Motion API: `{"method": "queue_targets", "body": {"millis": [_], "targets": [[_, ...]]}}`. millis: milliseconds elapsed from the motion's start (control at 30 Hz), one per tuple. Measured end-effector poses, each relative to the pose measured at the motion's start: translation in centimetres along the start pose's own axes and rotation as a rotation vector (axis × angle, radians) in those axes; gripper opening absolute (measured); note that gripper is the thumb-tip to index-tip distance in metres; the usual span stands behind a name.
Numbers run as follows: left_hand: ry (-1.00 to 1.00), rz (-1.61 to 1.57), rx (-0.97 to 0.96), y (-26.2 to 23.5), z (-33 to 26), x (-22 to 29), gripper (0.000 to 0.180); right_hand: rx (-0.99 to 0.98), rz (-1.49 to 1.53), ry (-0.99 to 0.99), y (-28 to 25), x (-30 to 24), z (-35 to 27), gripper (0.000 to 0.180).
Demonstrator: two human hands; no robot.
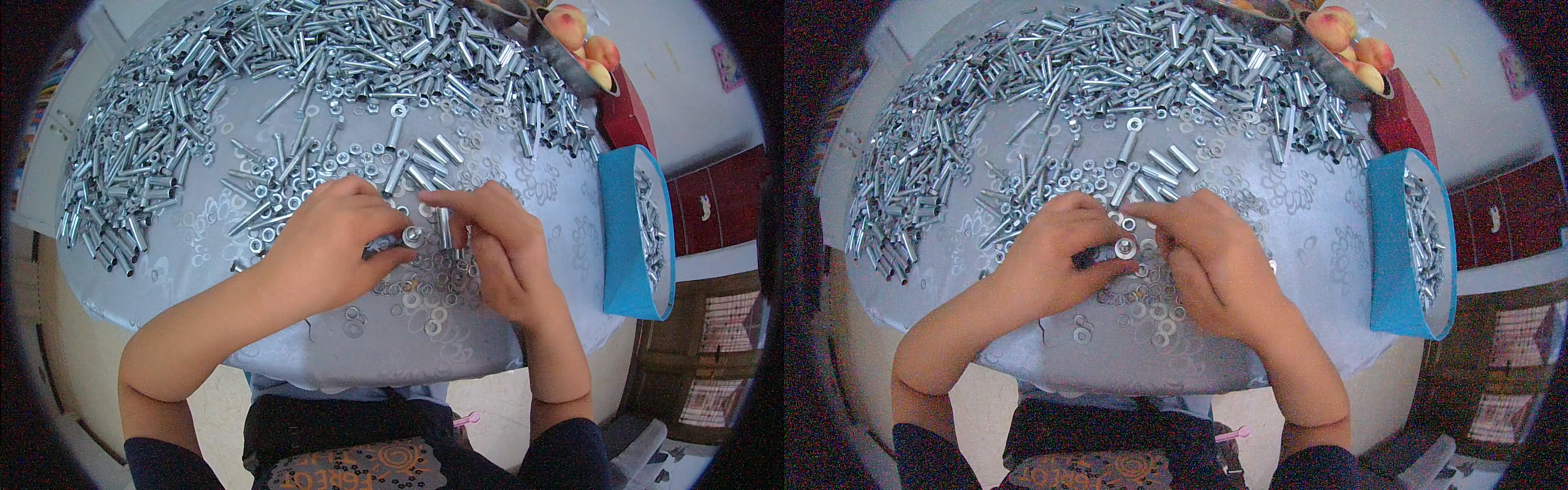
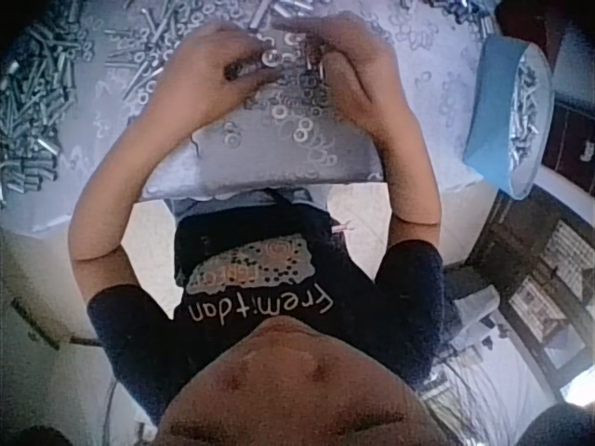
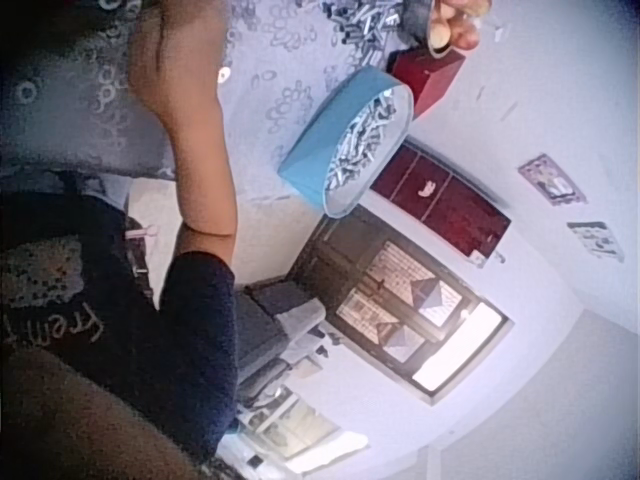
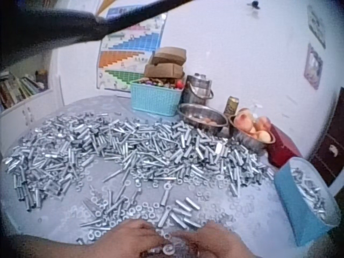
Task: The person assembles metal fasteners by hand, picking up cylindrical metal pieces, washers, and nuts from a table covered in parts. They thread the components together and place the assembled units into a blue container. The task is performed continuously with both hands manipulating the small hardware items.
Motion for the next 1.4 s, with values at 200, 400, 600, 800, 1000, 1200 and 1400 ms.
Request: {"method": "queue_targets", "body": {"millis": [200, 400, 600, 800, 1000, 1200, 1400], "targets": [[-0.012, 0.031, -0.011, -0.1, 0.0, 0.3, 0.025, 0.096, -0.054, -0.05, 1.0, 0.5, 0.1, 0.052], [-0.019, 0.01, -0.012, 0.0, -0.1, 0.1, 0.024, 0.158, 0.276, 0.106, 1.7, 0.2, 0.2, 0.054], [0.018, 0.056, 0.013, 0.1, 0.0, 0.1, 0.018, -0.067, -0.033, 0.052, 1.5, -1.8, 0.4, 0.05], [0.01, 0.022, 0.022, 0.3, 0.0, 0.0, 0.018, 0.029, 0.0, -0.122, 2.0, -0.2, 0.0, 0.041], [0.022, 0.052, 0.027, 0.0, 0.0, 0.3, 0.02, 0.12, -0.132, -0.144, 1.5, -0.7, 0.2, 0.037], [-0.018, 0.027, -0.066, -0.2, 0.1, 0.3, 0.027, 0.19, 0.228, -0.004, 1.8, 0.5, -0.1, 0.041], [0.004, 0.049, -0.034, 0.0, 0.0, 0.1, 0.026, 0.038, 0.098, -0.022, 1.7, -0.4, -0.1, 0.045]]}}
Point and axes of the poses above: each hand's wrist, its own z-axis towards the middle knuckle, its own y-axis out of the palm, x = y × z, the point moved 1 cm from there along z, towards the middle knuckle, and after that the axes turned 3 degrees about -x, right-handed, at the moved point
